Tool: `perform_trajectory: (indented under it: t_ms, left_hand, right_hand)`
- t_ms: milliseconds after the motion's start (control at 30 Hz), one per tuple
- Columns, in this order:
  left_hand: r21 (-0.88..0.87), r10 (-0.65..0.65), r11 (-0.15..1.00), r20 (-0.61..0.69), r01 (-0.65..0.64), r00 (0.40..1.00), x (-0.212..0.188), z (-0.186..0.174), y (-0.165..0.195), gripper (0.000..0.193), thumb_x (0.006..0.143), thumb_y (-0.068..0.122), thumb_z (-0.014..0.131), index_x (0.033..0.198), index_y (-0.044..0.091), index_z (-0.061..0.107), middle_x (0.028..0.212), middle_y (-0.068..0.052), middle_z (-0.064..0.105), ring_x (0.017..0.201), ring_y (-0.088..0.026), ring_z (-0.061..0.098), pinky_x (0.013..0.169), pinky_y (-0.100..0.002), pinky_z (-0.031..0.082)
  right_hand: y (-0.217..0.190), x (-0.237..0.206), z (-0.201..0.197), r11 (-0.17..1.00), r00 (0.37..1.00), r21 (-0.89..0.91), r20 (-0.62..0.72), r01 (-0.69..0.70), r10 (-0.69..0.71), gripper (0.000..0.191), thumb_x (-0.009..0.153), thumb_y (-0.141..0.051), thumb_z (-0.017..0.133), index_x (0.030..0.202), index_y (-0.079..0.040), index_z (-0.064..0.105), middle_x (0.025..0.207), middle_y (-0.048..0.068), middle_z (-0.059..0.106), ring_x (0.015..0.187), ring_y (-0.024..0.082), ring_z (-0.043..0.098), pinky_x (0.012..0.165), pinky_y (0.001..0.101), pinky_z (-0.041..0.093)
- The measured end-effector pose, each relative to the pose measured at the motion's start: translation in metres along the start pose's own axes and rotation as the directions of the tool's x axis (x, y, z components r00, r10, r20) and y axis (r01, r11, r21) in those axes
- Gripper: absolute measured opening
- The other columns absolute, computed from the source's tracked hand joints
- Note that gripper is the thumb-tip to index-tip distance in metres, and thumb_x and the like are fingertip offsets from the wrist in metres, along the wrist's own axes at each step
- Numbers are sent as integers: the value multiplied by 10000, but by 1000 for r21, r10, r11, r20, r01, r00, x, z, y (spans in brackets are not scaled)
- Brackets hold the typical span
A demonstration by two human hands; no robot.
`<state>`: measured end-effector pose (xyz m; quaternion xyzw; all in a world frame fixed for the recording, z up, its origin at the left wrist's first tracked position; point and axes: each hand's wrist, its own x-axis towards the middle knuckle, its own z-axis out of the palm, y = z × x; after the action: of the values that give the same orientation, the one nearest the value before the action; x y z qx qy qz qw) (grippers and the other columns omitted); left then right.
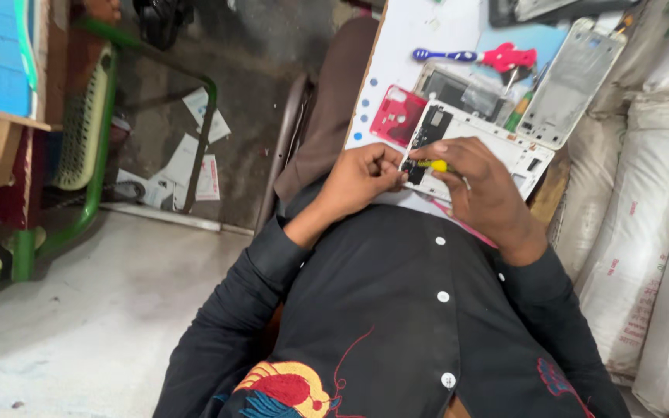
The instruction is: The person reclines with a disassembled phone on their lap and uses a yellow-handled screwdriver to unscrew and remove components from the phone's rear panel. They hold the panel steady with one hand while driving screws with the other, working on the device throughout the clip.
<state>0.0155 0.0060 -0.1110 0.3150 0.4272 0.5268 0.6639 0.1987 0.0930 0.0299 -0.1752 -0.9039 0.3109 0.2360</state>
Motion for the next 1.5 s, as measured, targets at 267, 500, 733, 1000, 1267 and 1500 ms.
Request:
perform_trajectory:
  t_ms: [267, 500, 733, 1000, 1267, 1500]
  left_hand:
    - [91, -20, 996, -47, 24, 999, -2, 7, 20, 142, 905, -17, 754, 1029, -42, 691, 820, 12, 666, 722, -19, 616, 642, -189, 519]
    - [93, -15, 996, -38, 18, 999, -2, 8, 21, 148, 903, -9, 752, 1038, -37, 696, 816, 16, 677, 723, -17, 626, 644, -190, 525]
    - [128, -10, 992, -44, 15, 999, -2, 8, 23, 147, 901, -4, 763, 1026, -40, 697, 816, 14, 682, 722, -18, 625, 635, -196, 517]
    - [119, -9, 993, -38, 13, 999, -1, 10, 26, 146, 906, 5, 756, 1028, -43, 692, 814, 3, 701, 728, -22, 639, 649, -201, 537]
    - [121, 15, 993, -38, -10, 999, -2, 12, 31, 137, 903, -2, 751, 1024, -44, 700, 809, -7, 711, 734, -26, 654, 667, -206, 556]
    - [80, 9, 997, -38, -6, 999, 1, 12, 30, 125, 888, -6, 745, 1000, -39, 702, 821, -21, 737, 733, -39, 693, 681, -215, 589]
  right_hand:
    - [-7, 10, -1, 995, 997, -101, -72, 22, -29, 609, 949, 123, 748, 1421, -123, 451, 1134, 75, 755, 988, 289, 692, 867, 381, 538]
    - [-12, 10, 1, 992, 991, -121, -131, 26, -42, 646, 911, 22, 858, 1399, -119, 461, 1070, 93, 732, 982, 292, 696, 868, 386, 530]
    - [-11, 12, -5, 992, 999, -118, -21, 37, -40, 618, 958, 100, 766, 1433, -128, 443, 1170, 78, 751, 1032, 278, 701, 897, 375, 529]
    - [-16, 10, -2, 988, 997, -155, -78, 6, -18, 530, 950, 45, 823, 1349, -99, 506, 1090, 71, 742, 1012, 294, 684, 854, 374, 521]
    - [-11, 6, 13, 987, 988, -157, -146, 27, -50, 558, 960, 81, 837, 1332, -109, 467, 1064, 121, 722, 964, 300, 675, 789, 368, 546]
    - [-12, 6, 6, 999, 998, 2, -51, 35, -35, 551, 1034, 129, 663, 1411, -146, 369, 1217, 152, 696, 1035, 333, 695, 890, 377, 579]
